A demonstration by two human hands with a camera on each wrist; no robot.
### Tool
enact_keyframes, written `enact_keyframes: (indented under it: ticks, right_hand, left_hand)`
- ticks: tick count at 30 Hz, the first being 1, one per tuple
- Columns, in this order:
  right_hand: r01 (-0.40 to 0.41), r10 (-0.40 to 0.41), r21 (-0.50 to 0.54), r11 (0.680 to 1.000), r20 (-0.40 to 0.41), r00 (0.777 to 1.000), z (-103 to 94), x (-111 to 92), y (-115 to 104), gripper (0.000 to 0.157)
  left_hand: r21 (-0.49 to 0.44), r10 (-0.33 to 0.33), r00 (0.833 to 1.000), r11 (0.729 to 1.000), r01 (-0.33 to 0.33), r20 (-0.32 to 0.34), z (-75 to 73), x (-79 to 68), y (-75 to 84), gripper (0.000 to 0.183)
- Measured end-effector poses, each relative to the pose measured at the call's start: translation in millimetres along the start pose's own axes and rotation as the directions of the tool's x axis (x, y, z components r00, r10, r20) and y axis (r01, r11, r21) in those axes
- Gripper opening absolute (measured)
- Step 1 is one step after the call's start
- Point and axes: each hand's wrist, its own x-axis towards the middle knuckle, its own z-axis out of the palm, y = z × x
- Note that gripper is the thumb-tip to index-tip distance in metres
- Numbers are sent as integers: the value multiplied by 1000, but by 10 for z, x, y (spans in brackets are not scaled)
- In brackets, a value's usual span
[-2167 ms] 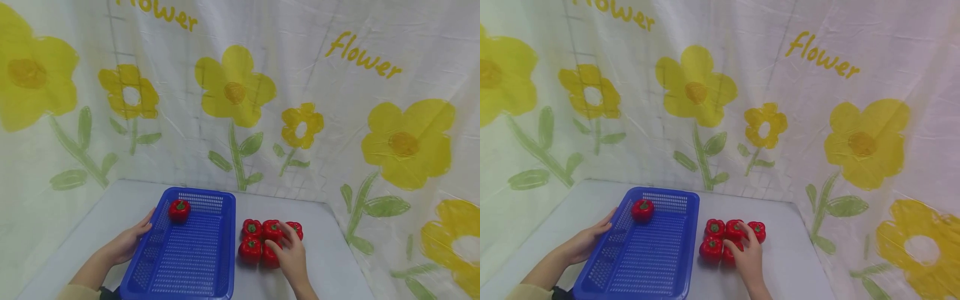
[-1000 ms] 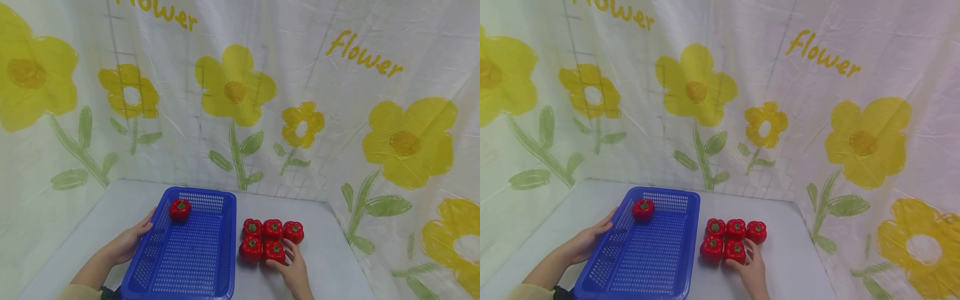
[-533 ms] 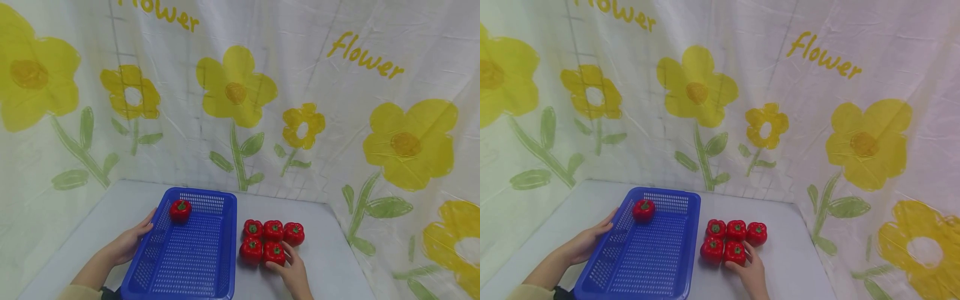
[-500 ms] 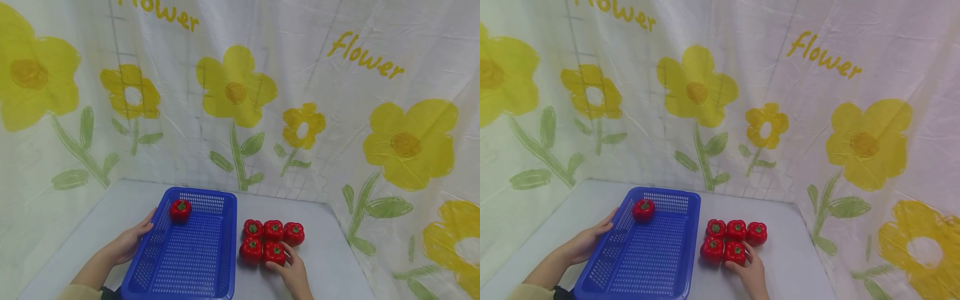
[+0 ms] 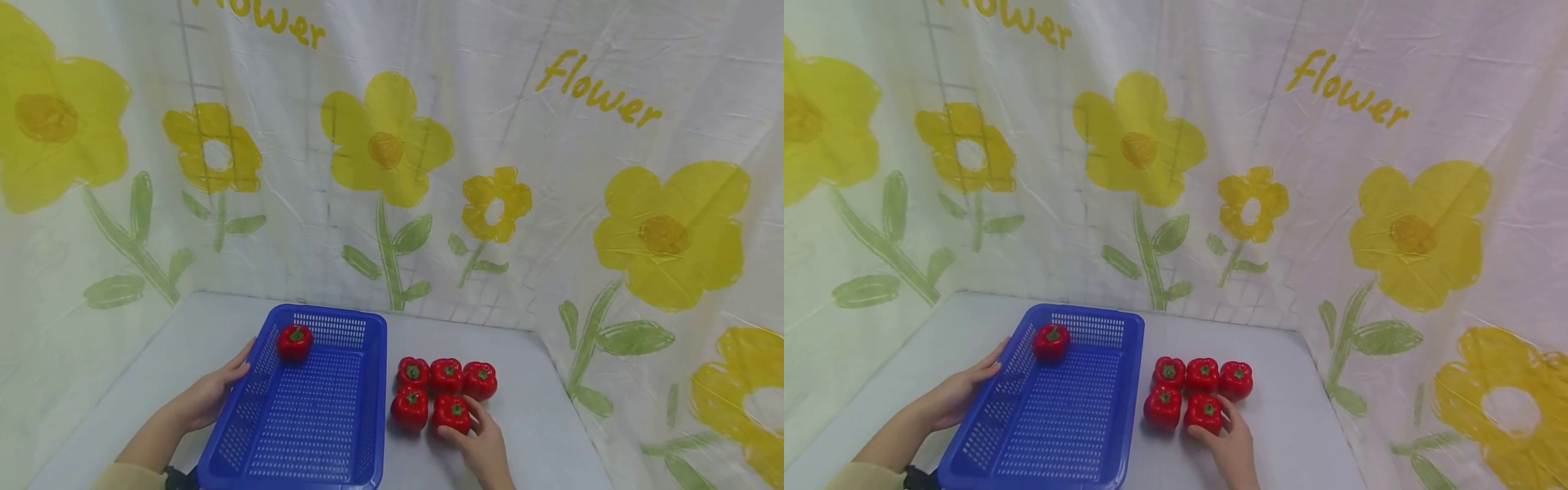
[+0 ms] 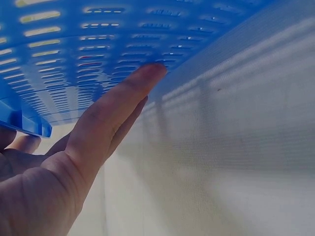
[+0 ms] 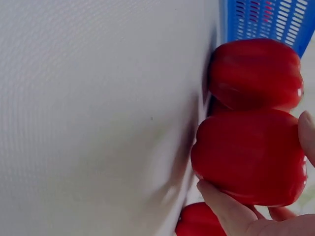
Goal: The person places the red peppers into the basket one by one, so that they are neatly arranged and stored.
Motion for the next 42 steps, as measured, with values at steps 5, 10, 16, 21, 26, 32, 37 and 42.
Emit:
enact_keyframes:
  ticks: [5, 10, 16, 21, 26, 32, 37, 42]
  right_hand:
    - [0, 0, -15, 1000, -6, 1000, -58, -26, -51, 108]
    - [9, -10, -13, 1000, -17, 1000, -86, -51, -107, 109]
    - [37, -37, -12, 999, -25, 999, -127, -89, -219, 105]
    - [47, -47, -2, 999, -37, 998, -168, -119, -319, 102]
    - [57, -57, 3, 998, -44, 997, -186, -139, -394, 101]
    - [81, -80, 18, 997, -48, 996, -183, -167, -456, 103]
    - [103, -102, 19, 994, -57, 993, -193, -196, -549, 101]
    - [133, -132, 21, 991, -57, 990, -200, -181, -631, 100]
  left_hand:
    - [-9, 1, 1000, 1000, -1, -1, 6, 0, 7, 63]
    - [-8, 3, 1000, 1000, -3, 4, 8, -2, 21, 63]
    - [-5, 6, 1000, 1000, -6, 9, 9, -1, 34, 63]
    - [-4, 0, 1000, 1000, 0, -1, 9, 2, 34, 63]
    - [10, 4, 1000, 1000, -4, 2, -4, 17, 40, 64]
    - [-1, -7, 1000, 1000, 7, 9, -15, -3, 22, 64]
    - [-11, 1, 1000, 1000, -1, 20, -15, -9, 11, 63]
    - [-10, 9, 1000, 1000, -9, 19, -13, -2, 3, 62]
